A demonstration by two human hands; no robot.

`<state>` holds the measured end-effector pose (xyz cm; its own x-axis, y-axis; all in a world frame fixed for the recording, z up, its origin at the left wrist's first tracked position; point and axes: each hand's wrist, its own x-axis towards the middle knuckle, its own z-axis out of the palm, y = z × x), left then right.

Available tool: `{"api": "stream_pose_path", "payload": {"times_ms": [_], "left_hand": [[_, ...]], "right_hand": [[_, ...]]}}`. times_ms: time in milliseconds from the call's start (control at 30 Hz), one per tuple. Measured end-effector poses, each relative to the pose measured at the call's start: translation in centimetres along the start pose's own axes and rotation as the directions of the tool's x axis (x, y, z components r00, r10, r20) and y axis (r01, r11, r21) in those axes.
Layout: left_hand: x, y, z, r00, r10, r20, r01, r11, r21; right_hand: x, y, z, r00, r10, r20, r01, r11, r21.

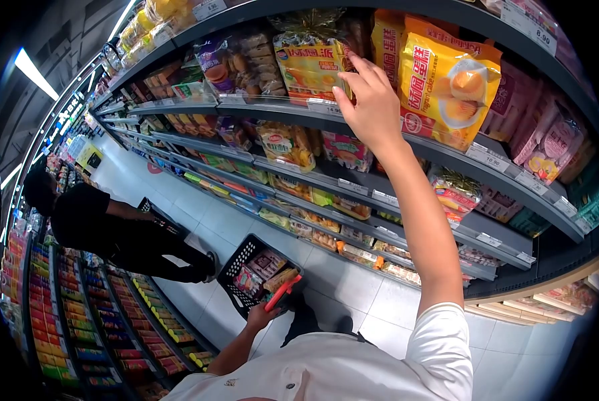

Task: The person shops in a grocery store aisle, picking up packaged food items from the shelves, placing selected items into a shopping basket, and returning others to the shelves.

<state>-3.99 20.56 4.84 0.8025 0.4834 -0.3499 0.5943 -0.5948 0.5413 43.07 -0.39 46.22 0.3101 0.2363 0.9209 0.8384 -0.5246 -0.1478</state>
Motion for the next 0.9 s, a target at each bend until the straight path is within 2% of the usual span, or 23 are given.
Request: {"api": "stream_pose_path", "payload": {"times_ms": [33, 133, 233, 300, 367, 400, 467, 533, 633, 733, 800, 900], "left_hand": [[0.0, -0.1, 0.1, 1.0, -0.002, 0.002, 0.002, 1.0, 0.011], [0.2, -0.5, 0.4, 1.0, 0.003, 0.016, -0.003, 1.0, 0.03], [0.4, -1.3, 0.8, 1.0, 0.012, 0.024, -0.012, 1.0, 0.022], [0.4, -1.2, 0.7, 1.0, -0.01, 0.029, 0.009, 0.999, 0.037], [0.2, -1.0, 0.3, 0.997, -0.054, 0.053, 0.053, 0.998, 0.015], [0.1, -0.8, 0.0, 0.996, -0.052, 0.066, 0.048, 0.998, 0.049], [-0.1, -0.4, -0.3, 0.997, -0.043, 0.059, 0.042, 0.999, 0.025], [0.2, -1.3, 0.5, 0.999, -0.022, 0.045, 0.022, 1.0, 0.011], [0.1, -1.3, 0.1, 0.999, -0.018, 0.051, 0.019, 1.0, -0.018], [-0.4, -0.5, -0.4, 0.998, -0.021, 0.054, 0.023, 0.999, -0.027], [-0.3, -0.6, -0.5, 0.998, -0.027, 0.05, 0.028, 0.999, -0.024], [-0.2, -0.6, -0.4, 0.998, -0.027, 0.06, 0.028, 0.999, -0.019]], "right_hand": [[-0.2, 0.2, 0.2, 0.997, 0.011, 0.075, -0.009, 1.0, -0.03], [-0.6, 0.4, 0.4, 0.988, 0.031, 0.149, -0.03, 1.0, -0.008], [-0.2, -0.2, -0.2, 1.0, -0.009, -0.002, 0.009, 1.0, -0.003], [-0.2, -0.3, -0.1, 0.996, -0.001, 0.086, 0.004, 1.0, -0.028], [-0.7, 0.4, 0.3, 0.965, 0.029, 0.262, -0.013, 0.998, -0.059], [-1.0, 1.2, 0.7, 0.977, -0.02, 0.21, 0.028, 0.999, -0.036], [-0.7, 1.2, 0.5, 0.989, -0.018, 0.147, 0.016, 1.0, 0.018], [-0.5, 0.8, 0.3, 0.996, -0.066, 0.057, 0.068, 0.997, -0.045], [-0.7, 1.1, 0.8, 0.972, 0.033, 0.231, 0.0, 0.99, -0.143], [-0.8, 1.7, 1.0, 0.979, 0.025, 0.2, -0.011, 0.997, -0.072], [-0.6, 0.9, 0.7, 0.994, 0.014, 0.111, -0.009, 0.999, -0.042], [-0.6, 1.1, 1.0, 0.988, 0.016, 0.151, -0.006, 0.998, -0.066]]}}
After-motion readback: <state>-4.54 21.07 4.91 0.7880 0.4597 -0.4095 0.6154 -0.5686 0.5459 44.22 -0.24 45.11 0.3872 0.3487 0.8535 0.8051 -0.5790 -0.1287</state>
